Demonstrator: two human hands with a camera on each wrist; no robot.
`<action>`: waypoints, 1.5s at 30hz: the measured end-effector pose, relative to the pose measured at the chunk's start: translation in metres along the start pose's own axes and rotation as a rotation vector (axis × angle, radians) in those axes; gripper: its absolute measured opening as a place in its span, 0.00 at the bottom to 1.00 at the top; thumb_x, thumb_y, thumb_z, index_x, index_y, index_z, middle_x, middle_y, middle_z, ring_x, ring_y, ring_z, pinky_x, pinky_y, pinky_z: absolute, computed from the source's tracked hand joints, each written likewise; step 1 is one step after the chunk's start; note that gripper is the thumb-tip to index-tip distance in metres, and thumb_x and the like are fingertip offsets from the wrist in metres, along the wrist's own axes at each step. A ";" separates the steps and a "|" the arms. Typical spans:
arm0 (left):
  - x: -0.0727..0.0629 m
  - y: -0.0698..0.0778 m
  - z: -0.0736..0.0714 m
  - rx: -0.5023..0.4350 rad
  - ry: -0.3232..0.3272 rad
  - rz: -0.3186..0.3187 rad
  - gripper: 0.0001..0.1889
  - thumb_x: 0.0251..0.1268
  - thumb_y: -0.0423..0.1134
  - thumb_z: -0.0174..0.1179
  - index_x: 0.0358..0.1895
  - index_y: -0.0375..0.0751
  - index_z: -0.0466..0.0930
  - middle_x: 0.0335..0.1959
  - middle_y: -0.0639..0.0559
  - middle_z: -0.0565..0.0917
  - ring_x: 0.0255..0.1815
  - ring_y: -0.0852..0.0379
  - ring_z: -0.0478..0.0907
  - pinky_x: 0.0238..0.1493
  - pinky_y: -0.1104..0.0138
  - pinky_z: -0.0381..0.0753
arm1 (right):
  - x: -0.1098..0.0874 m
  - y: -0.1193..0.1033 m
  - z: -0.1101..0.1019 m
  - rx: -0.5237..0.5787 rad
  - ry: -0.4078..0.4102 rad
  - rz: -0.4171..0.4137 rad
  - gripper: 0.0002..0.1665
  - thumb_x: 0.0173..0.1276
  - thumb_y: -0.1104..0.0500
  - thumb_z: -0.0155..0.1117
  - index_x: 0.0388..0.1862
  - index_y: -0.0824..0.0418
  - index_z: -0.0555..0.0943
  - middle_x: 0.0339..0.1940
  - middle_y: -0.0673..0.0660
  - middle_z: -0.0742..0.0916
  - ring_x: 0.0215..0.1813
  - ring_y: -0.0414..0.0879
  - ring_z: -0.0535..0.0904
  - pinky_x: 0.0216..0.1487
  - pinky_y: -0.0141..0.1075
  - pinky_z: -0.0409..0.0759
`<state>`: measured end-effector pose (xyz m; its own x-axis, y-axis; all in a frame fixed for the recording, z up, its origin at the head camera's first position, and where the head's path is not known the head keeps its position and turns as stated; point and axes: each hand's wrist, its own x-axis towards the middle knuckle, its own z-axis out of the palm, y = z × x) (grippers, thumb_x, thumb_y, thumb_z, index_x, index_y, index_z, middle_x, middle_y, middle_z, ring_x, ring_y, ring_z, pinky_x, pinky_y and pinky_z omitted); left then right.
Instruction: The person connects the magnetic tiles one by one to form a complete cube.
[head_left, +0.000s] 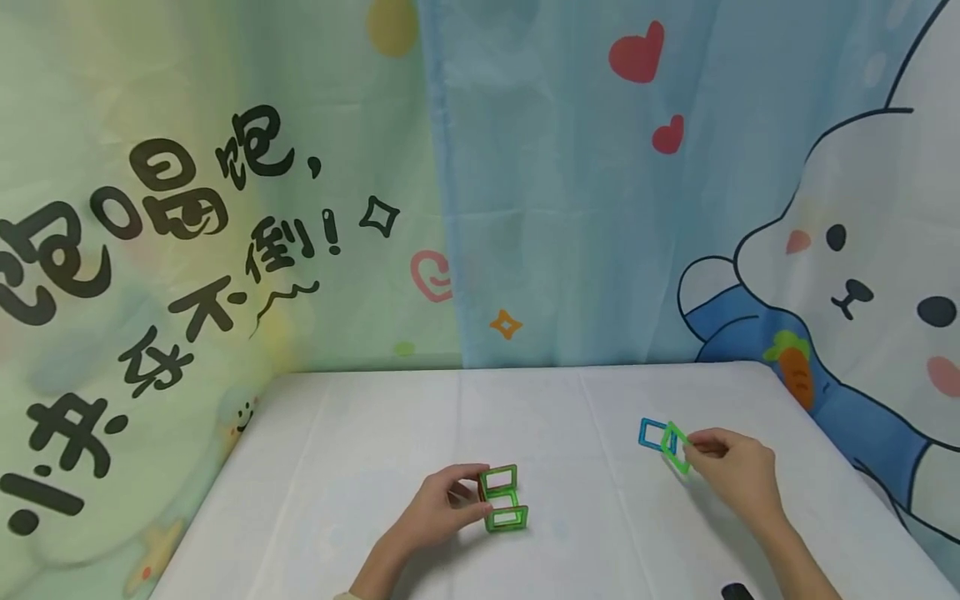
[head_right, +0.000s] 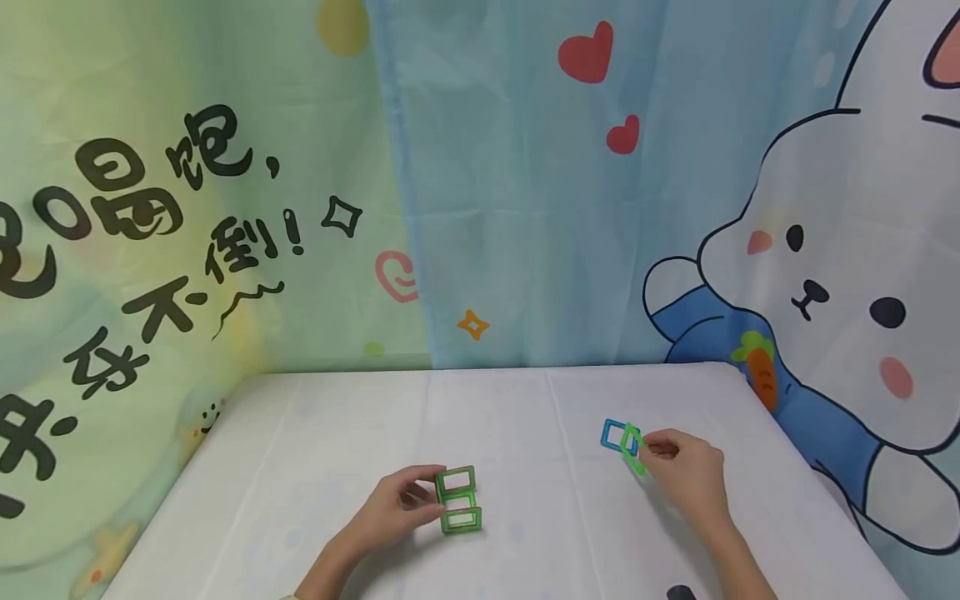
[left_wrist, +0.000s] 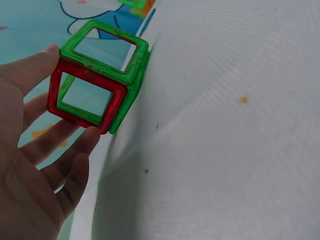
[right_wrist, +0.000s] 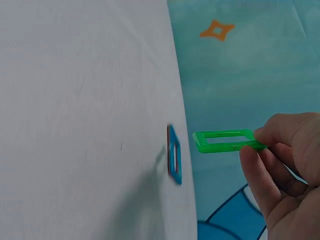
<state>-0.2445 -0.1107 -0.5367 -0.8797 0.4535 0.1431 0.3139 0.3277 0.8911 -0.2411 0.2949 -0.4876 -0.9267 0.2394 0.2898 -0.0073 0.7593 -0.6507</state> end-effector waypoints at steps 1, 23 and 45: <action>0.000 0.000 0.000 -0.001 0.002 -0.001 0.28 0.60 0.44 0.69 0.63 0.42 0.75 0.53 0.49 0.80 0.44 0.58 0.80 0.47 0.65 0.78 | -0.001 -0.005 0.002 0.010 0.003 -0.016 0.11 0.59 0.64 0.69 0.38 0.70 0.85 0.27 0.57 0.86 0.30 0.49 0.81 0.24 0.29 0.76; -0.001 0.001 0.000 -0.066 0.008 0.011 0.27 0.61 0.39 0.68 0.63 0.41 0.74 0.54 0.45 0.80 0.45 0.57 0.81 0.47 0.65 0.79 | -0.036 -0.093 0.067 0.208 -0.141 -0.104 0.04 0.54 0.68 0.71 0.28 0.60 0.86 0.23 0.48 0.85 0.28 0.41 0.80 0.30 0.30 0.78; 0.002 -0.004 0.002 -0.049 0.013 0.005 0.26 0.61 0.35 0.67 0.63 0.36 0.73 0.54 0.40 0.79 0.45 0.54 0.81 0.46 0.65 0.79 | -0.056 -0.126 0.103 0.237 -0.206 -0.127 0.10 0.51 0.71 0.70 0.22 0.57 0.83 0.20 0.46 0.83 0.25 0.38 0.79 0.29 0.29 0.78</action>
<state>-0.2471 -0.1091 -0.5414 -0.8826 0.4446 0.1529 0.3007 0.2840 0.9104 -0.2272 0.1235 -0.4939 -0.9690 0.0057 0.2469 -0.1928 0.6073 -0.7707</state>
